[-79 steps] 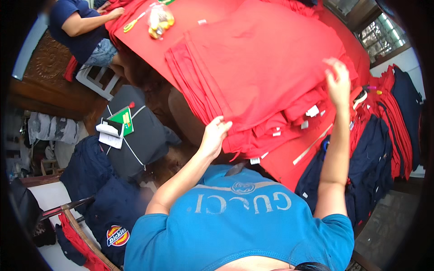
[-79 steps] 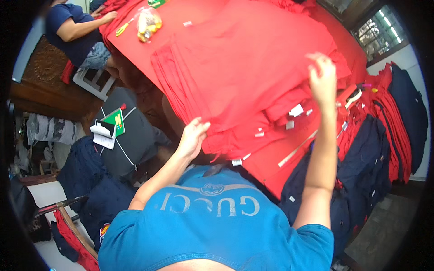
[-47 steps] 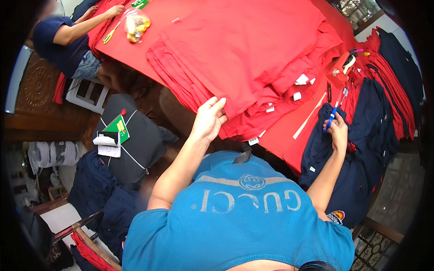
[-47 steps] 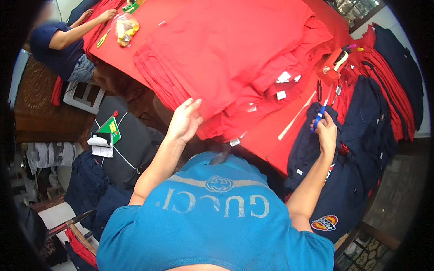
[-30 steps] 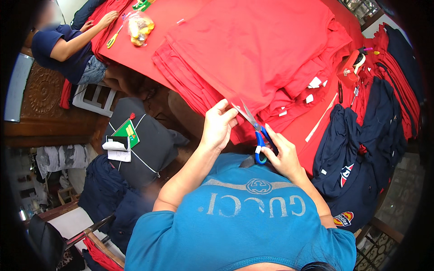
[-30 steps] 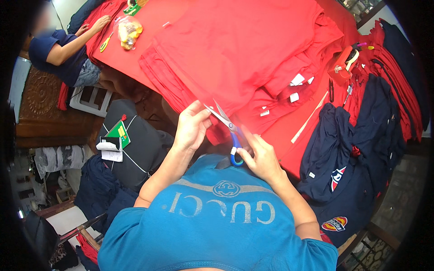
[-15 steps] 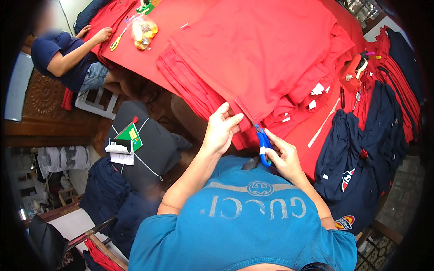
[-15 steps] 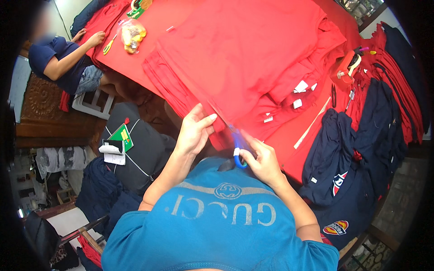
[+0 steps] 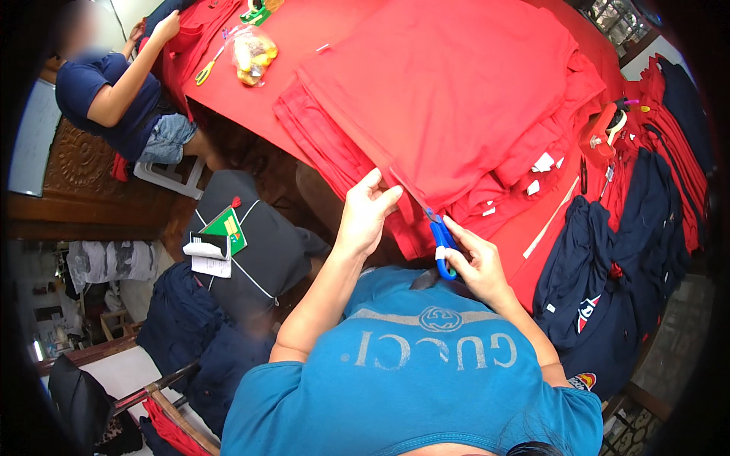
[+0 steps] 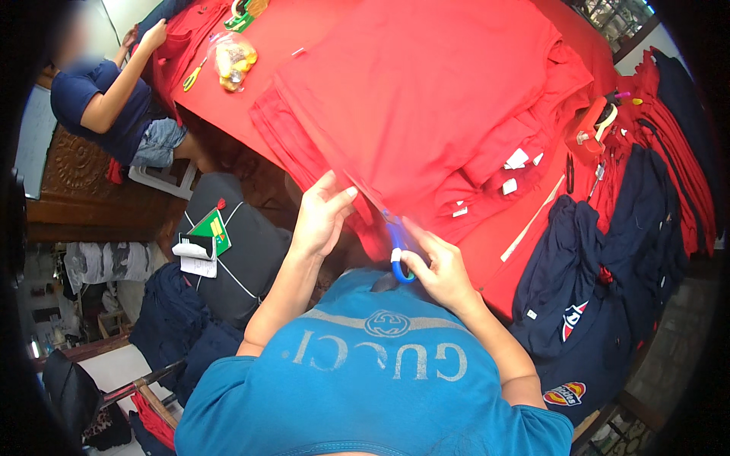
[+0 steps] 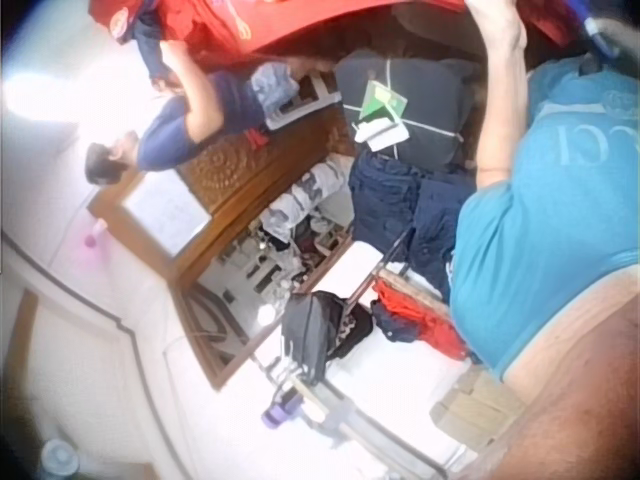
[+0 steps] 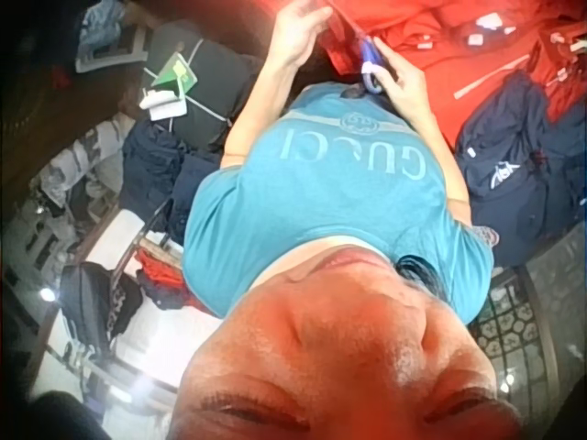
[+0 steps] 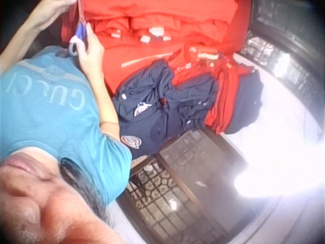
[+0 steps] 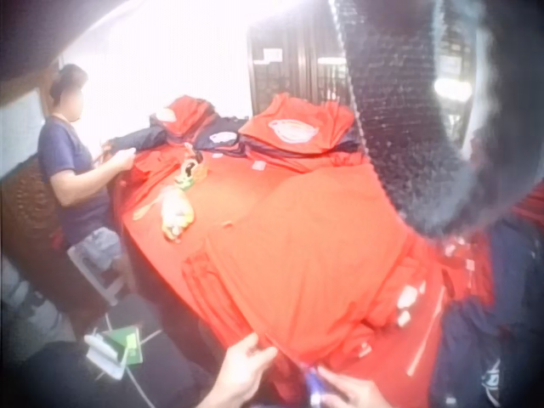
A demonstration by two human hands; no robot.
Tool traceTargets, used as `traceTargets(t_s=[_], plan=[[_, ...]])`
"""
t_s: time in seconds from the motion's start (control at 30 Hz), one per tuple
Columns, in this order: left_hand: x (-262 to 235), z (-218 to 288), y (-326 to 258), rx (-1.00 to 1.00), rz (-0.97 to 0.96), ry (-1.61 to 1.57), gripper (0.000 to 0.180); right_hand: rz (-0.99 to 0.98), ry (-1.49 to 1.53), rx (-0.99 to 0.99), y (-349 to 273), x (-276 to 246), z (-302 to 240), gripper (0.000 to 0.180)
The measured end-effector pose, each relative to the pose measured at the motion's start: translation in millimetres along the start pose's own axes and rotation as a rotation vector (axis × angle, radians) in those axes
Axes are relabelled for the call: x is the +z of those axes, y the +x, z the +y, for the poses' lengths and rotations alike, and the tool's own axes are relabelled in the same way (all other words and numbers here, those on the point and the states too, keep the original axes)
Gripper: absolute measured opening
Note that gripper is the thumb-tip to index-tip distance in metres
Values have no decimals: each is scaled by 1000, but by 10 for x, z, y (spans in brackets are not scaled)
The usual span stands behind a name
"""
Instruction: The person uses blue-handled scissors to cut tags and threads from a stack of red jackets on a table. They repeatedly pick up a jacket, trim the tag, and place it back on the pile.
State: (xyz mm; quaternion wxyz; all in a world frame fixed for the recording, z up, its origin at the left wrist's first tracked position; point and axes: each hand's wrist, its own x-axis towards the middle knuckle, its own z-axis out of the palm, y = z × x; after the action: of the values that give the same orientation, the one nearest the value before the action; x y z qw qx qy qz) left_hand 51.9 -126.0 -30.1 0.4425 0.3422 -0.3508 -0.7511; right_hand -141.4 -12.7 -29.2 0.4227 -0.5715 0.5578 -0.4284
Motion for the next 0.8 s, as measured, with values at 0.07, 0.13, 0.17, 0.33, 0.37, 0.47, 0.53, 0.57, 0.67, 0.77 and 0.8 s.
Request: traceTargets(t_s=[0.07,0.13,0.17,0.33,0.37,0.47,0.53,0.57,0.67,0.77,0.8], plan=[[37,57,-25,1,-5,9,38,19,-87,-113,66,17,6,47],[67,73,-26,9,-19,-12,39,13,-66,-106,124,24,-9,47],[79,75,-21,13,-26,-23,40,-14,10,1,135,17,-13,47],[-2,38,74,0,50,-167,35,-118,367,445,163,-55,-72,47],[-36,17,112,0,76,-227,34,-102,328,379,160,-41,-65,47],[-83,42,172,74,56,-142,31,-63,177,172,186,11,-34,47],[-23,113,151,62,16,-63,35,-45,28,24,257,28,-34,48],[-5,136,147,54,22,-28,36,-43,55,24,302,36,-60,49],[-3,157,161,37,-1,-21,42,-58,173,116,400,36,-97,48],[-30,162,217,22,10,-138,47,-78,199,217,435,0,-106,46],[-54,156,244,17,24,-190,48,-84,209,258,444,-4,-124,46]])
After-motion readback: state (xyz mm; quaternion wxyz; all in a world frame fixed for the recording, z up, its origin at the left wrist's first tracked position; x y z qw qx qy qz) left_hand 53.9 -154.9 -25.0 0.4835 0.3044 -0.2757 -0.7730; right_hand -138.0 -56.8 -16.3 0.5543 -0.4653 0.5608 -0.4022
